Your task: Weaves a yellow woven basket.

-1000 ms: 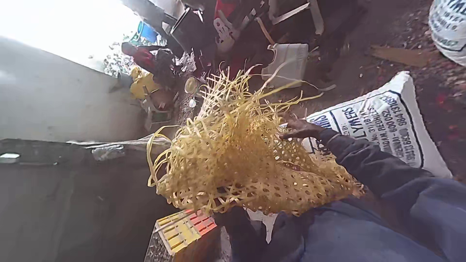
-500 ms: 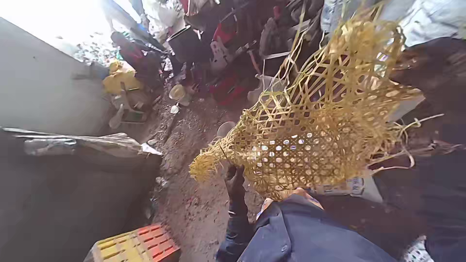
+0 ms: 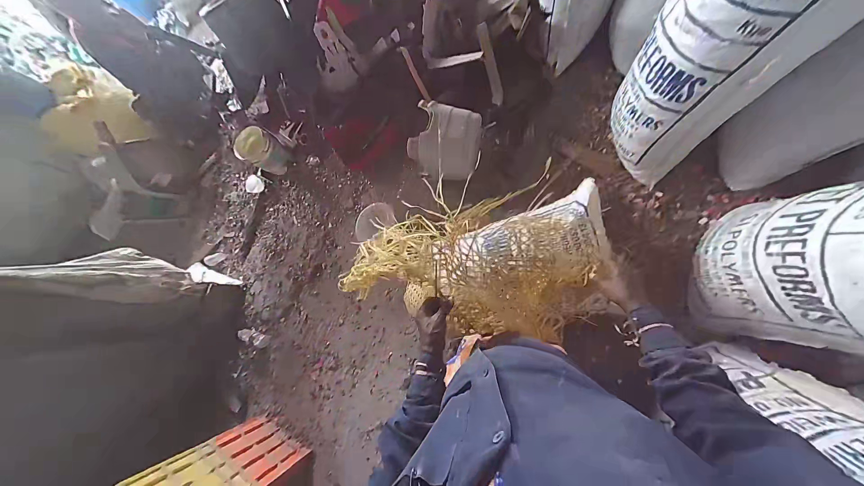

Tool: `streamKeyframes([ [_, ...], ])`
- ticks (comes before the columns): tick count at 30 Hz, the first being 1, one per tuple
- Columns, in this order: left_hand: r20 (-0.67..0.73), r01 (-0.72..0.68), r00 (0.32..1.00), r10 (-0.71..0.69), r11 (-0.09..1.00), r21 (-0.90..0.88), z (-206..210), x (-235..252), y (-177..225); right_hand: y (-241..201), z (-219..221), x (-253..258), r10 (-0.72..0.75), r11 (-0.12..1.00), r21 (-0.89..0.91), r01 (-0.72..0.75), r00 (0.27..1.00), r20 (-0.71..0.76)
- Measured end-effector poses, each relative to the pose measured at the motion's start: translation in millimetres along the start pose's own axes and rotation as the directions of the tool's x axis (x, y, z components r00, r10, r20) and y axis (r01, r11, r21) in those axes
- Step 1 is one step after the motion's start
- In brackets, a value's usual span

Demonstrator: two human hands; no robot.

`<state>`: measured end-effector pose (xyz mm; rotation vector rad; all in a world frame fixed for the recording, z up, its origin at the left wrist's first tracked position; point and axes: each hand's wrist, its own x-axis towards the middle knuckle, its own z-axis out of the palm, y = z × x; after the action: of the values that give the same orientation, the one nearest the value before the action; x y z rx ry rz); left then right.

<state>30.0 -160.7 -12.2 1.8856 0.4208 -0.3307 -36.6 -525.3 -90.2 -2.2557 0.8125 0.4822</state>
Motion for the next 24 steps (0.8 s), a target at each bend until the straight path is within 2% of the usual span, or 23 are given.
streamKeyframes([
  [3, 0.011, 0.065, 0.998, -0.067, 0.990, 0.123, -2.3, -3.0, -6.6, -11.6, 24.8, -4.4, -0.144, 0.989, 0.069, 0.133, 0.969, 0.202],
  [5, 0.001, 0.030, 1.000, -0.030, 0.990, 0.139, -6.1, -5.8, -14.8, -31.6, 37.9, -1.2, -0.230, 0.965, 0.183, 0.186, 0.939, 0.256],
  [8, 0.000, -0.034, 0.999, 0.034, 0.993, 0.116, -13.2, -15.7, -23.2, -75.4, 50.6, 1.5, -0.365, 0.899, 0.345, 0.270, 0.897, 0.248],
  [10, -0.014, -0.029, 0.999, 0.029, 0.999, 0.041, -16.6, -26.5, -22.2, -99.4, 61.1, 9.6, -0.493, 0.818, 0.436, 0.375, 0.848, 0.196],
  [12, -0.045, -0.033, 0.999, 0.030, 0.997, -0.073, -20.6, -41.8, -17.7, -120.6, 71.6, 19.9, -0.609, 0.732, 0.491, 0.473, 0.777, 0.159],
  [14, -0.084, -0.113, 0.991, 0.101, 0.981, -0.159, -26.8, -55.9, -16.0, -141.6, 83.3, 28.1, -0.707, 0.651, 0.505, 0.567, 0.695, 0.130],
  [17, -0.118, -0.191, 0.979, 0.168, 0.957, -0.217, -38.3, -78.2, -4.2, -174.5, 101.9, 34.5, -0.816, 0.538, 0.528, 0.657, 0.563, 0.131],
  [19, -0.096, -0.218, 0.975, 0.201, 0.945, -0.243, -46.9, -91.7, 3.7, -196.1, 113.1, 33.1, -0.856, 0.460, 0.606, 0.649, 0.505, 0.109],
  [20, -0.077, -0.226, 0.974, 0.213, 0.937, -0.266, -50.6, -96.5, 6.1, -206.4, 116.1, 31.1, -0.858, 0.439, 0.663, 0.606, 0.502, 0.109],
  [23, -0.052, -0.224, 0.974, 0.219, 0.915, -0.335, -56.8, -108.0, 11.3, -232.4, 113.1, 19.0, -0.790, 0.477, 0.799, 0.366, 0.576, 0.208],
  [24, -0.025, -0.233, 0.970, 0.241, 0.901, -0.367, -60.2, -109.2, 9.2, -238.4, 110.3, 16.3, -0.783, 0.478, 0.826, 0.298, 0.571, 0.247],
])
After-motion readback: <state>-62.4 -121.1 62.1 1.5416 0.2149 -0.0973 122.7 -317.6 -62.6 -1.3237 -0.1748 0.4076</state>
